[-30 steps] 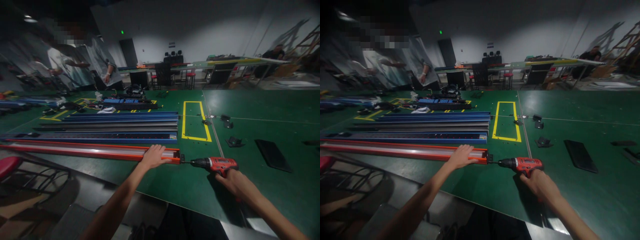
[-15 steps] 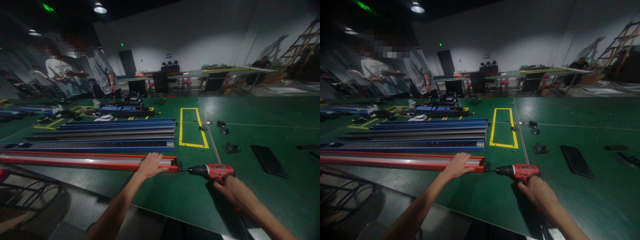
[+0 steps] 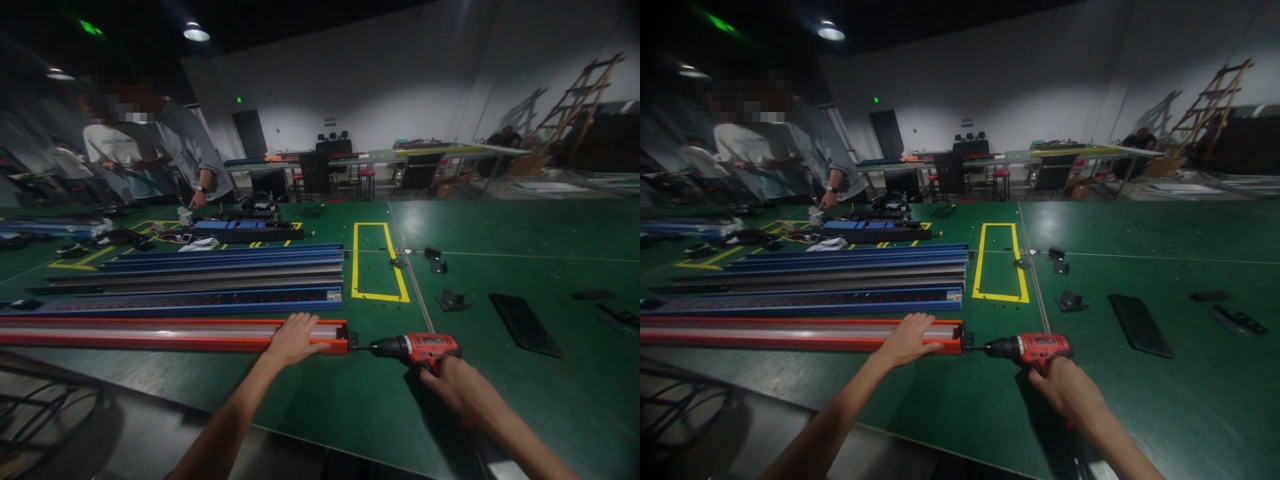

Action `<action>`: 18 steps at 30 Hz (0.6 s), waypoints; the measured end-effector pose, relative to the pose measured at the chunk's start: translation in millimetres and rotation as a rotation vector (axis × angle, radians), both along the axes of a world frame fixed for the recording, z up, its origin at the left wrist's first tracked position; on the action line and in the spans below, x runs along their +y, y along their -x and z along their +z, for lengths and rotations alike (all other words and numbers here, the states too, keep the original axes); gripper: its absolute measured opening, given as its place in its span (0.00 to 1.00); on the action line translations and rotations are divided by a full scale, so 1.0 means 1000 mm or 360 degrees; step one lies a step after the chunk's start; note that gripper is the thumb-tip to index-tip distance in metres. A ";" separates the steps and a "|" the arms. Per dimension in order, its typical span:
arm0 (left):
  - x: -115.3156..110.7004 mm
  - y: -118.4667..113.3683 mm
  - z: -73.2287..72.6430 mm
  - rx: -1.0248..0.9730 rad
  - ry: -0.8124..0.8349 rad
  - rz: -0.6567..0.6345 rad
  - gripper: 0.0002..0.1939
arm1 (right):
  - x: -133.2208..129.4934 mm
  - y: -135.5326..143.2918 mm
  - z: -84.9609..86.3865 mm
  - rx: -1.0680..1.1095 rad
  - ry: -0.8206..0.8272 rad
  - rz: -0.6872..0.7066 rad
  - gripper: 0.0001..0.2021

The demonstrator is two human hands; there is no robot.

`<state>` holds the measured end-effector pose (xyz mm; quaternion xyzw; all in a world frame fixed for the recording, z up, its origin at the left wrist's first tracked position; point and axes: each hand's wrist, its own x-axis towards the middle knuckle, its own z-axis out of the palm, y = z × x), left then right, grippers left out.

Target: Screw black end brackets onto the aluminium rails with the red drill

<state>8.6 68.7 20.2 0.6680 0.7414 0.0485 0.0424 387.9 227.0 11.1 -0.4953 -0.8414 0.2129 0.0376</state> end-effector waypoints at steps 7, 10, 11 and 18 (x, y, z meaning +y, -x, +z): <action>0.001 -0.001 0.003 0.0023 0.0020 -0.0006 0.45 | -0.003 0.003 0.012 -0.0142 0.0105 0.0044 0.17; 0.000 0.000 0.000 0.0029 -0.0008 -0.0008 0.44 | -0.006 0.005 0.019 -0.0190 0.0090 0.0016 0.17; 0.000 0.001 -0.001 0.0032 -0.0013 -0.0009 0.44 | -0.007 0.005 0.019 -0.0197 0.0093 0.0007 0.17; 0.000 0.003 -0.004 0.0044 0.0015 -0.0006 0.43 | -0.003 0.003 0.008 -0.0163 0.0065 0.0041 0.17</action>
